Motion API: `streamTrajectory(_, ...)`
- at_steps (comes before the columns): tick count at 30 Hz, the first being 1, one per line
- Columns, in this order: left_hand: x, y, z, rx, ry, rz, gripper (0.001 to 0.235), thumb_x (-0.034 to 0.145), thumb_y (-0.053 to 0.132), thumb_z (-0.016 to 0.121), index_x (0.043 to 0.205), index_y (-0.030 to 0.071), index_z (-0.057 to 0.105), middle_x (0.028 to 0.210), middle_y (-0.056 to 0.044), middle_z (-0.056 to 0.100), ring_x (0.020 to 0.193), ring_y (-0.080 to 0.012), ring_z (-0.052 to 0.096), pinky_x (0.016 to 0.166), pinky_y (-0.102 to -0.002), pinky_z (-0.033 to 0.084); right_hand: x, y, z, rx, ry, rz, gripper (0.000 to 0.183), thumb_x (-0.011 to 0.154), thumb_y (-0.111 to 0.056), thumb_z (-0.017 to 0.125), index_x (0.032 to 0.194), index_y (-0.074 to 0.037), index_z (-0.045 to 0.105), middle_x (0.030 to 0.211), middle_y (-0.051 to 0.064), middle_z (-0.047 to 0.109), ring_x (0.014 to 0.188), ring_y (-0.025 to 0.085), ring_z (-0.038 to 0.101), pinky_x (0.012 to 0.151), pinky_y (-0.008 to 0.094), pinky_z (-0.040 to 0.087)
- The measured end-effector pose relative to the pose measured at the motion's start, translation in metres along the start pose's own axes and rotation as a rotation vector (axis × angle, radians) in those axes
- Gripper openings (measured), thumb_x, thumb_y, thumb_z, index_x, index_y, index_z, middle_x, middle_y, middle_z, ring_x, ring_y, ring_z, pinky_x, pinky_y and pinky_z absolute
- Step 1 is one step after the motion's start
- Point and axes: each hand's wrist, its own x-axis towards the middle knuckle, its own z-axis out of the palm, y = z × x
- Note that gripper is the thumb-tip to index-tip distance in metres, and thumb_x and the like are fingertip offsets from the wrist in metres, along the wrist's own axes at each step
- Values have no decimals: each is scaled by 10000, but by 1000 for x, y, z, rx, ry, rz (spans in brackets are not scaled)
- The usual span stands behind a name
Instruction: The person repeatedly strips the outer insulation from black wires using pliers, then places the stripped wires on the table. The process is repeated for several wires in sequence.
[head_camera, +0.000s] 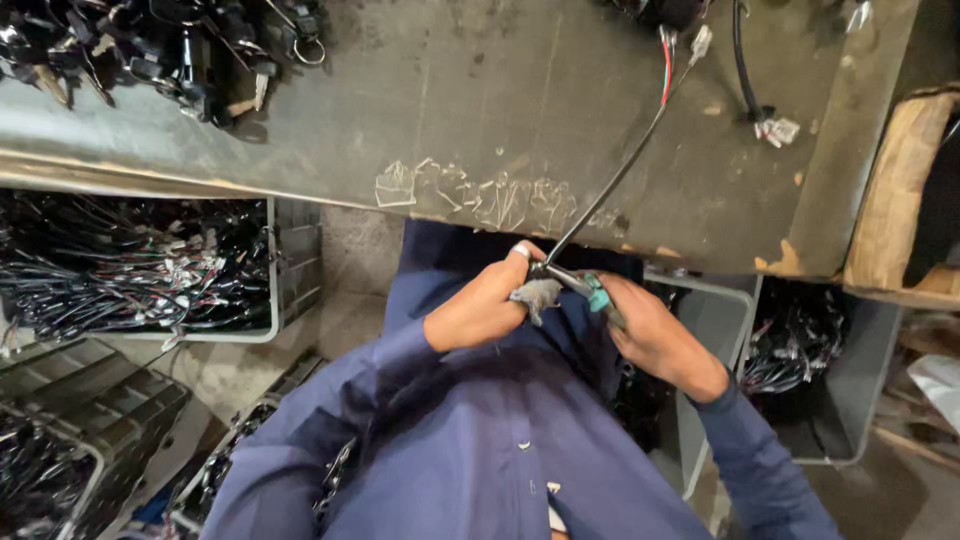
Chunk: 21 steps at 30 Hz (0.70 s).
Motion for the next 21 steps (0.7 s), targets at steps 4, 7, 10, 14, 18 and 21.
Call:
streamTrajectory(4, -8, 7, 4, 126, 64, -51, 266, 970, 93, 592, 1184, -10, 474, 863, -194, 685, 817, -324, 676, 715, -418, 523, -3, 12, 13, 36, 6, 106, 421, 843, 59, 628, 1258, 20, 571, 1076, 233, 656, 977, 429, 653, 820, 443, 539)
streamTrajectory(7, -14, 15, 8, 392, 147, -97, 368, 887, 45, 617, 1221, -14, 472, 878, -269, 681, 865, -449, 657, 699, -512, 477, -2, 6, 21, 55, 35, 152, 360, 833, 33, 647, 1187, 13, 586, 960, 233, 661, 875, 441, 653, 721, 458, 528)
streamTrajectory(10, -16, 19, 15, 580, 248, -92, 445, 819, 6, 608, 1244, -4, 474, 927, -278, 673, 808, -474, 643, 666, -573, 456, 0, -11, 24, 23, 76, 226, 289, 851, -6, 682, 1126, 0, 592, 894, 228, 658, 836, 451, 649, 676, 469, 521)
streamTrajectory(14, -17, 16, 17, 729, 364, 34, 474, 772, -13, 615, 1220, 0, 464, 1038, -255, 646, 767, -457, 653, 624, -569, 479, 4, -32, 24, -115, 111, 332, 209, 892, -33, 669, 1085, -14, 590, 901, 229, 661, 854, 451, 649, 697, 484, 513)
streamTrajectory(18, -21, 12, 13, 682, 288, -42, 537, 748, 10, 642, 1255, 11, 465, 982, -223, 654, 782, -467, 647, 646, -582, 472, -1, -42, 13, 52, 22, 315, 361, 885, -93, 691, 1211, -2, 566, 985, 223, 677, 900, 425, 663, 752, 463, 524)
streamTrajectory(21, -23, 15, 8, 690, 319, 15, 507, 738, -6, 624, 1222, 12, 476, 1013, -221, 662, 786, -463, 653, 638, -582, 478, 0, -41, 11, 200, -57, 329, 456, 894, -125, 696, 1295, 5, 522, 1036, 209, 675, 938, 392, 675, 807, 443, 522)
